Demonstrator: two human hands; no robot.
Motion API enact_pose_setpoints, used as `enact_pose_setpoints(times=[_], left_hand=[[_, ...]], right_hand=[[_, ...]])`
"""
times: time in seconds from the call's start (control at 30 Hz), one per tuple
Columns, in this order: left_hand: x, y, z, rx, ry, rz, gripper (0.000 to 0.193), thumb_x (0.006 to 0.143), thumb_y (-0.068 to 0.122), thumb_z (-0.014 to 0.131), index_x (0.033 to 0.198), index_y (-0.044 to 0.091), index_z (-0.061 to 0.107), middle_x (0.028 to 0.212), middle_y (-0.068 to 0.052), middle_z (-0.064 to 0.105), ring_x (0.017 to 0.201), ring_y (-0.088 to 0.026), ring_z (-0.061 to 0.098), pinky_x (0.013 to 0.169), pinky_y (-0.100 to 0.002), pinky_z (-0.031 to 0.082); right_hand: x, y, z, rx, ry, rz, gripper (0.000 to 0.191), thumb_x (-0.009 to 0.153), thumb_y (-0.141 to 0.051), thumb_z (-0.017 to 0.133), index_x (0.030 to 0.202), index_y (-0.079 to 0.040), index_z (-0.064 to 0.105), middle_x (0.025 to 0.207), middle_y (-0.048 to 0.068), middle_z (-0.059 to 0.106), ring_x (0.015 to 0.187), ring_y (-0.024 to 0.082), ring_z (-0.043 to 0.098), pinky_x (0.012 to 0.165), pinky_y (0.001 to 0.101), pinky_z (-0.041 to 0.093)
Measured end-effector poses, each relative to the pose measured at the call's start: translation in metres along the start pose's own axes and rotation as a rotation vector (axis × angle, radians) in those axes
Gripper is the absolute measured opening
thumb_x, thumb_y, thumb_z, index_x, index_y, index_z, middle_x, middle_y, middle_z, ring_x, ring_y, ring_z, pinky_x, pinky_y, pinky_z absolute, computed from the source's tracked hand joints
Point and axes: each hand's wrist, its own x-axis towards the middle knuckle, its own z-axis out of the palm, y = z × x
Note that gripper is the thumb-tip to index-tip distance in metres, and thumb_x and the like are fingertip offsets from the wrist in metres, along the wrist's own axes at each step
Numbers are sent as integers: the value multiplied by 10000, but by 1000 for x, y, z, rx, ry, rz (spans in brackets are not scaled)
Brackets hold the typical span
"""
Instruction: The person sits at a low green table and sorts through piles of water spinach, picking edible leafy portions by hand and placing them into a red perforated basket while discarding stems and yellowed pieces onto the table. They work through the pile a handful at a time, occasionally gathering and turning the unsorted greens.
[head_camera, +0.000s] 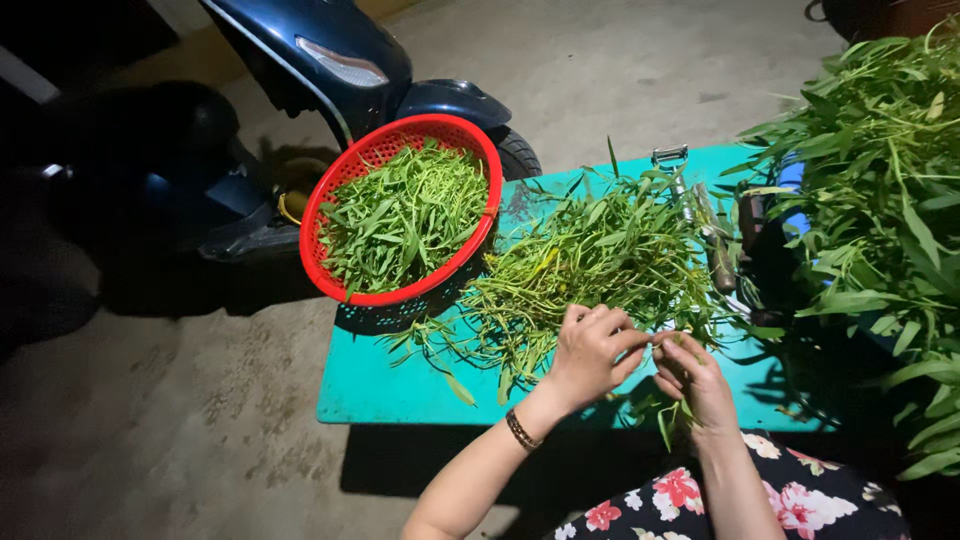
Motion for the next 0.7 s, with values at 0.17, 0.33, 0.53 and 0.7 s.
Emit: enact_pose_setpoints(times=[0.17,0.33,0.53,0.7], left_hand=[[0,-1,3,-111,25,-121,88,887,266,766,931,190,774,890,47,663,880,-151,645,859,-358,393],[-8,-6,6,-118,2,-115,56,849,246,756,871,195,768,866,43,669,867,-156,656,868,-362,392],[-12,-19,21,-363,-14,-466,83,844,252,711,833,170,719,832,41,665,744,-143,671,813,-326,466],[-37,-43,-4,-9,-166,-511,142,867,251,779,806,127,746,786,-32,648,726,-248,624,785,-392,381]], right_hand=[[-4,-5,5,-18,45,41,200,967,-189,627,1106,-44,637,835,-12,584,542,28,385,464,200,285],[-2,-1,6,14,-6,45,200,969,-180,626,1094,-25,642,832,0,588,529,29,370,446,203,265],[-2,3,1,164,-33,15,199,996,-165,617,1120,-9,628,835,-4,567,541,25,336,446,194,260],[-1,0,-4,293,-35,17,171,1018,-147,581,1118,-12,611,898,21,569,615,44,383,468,189,281]])
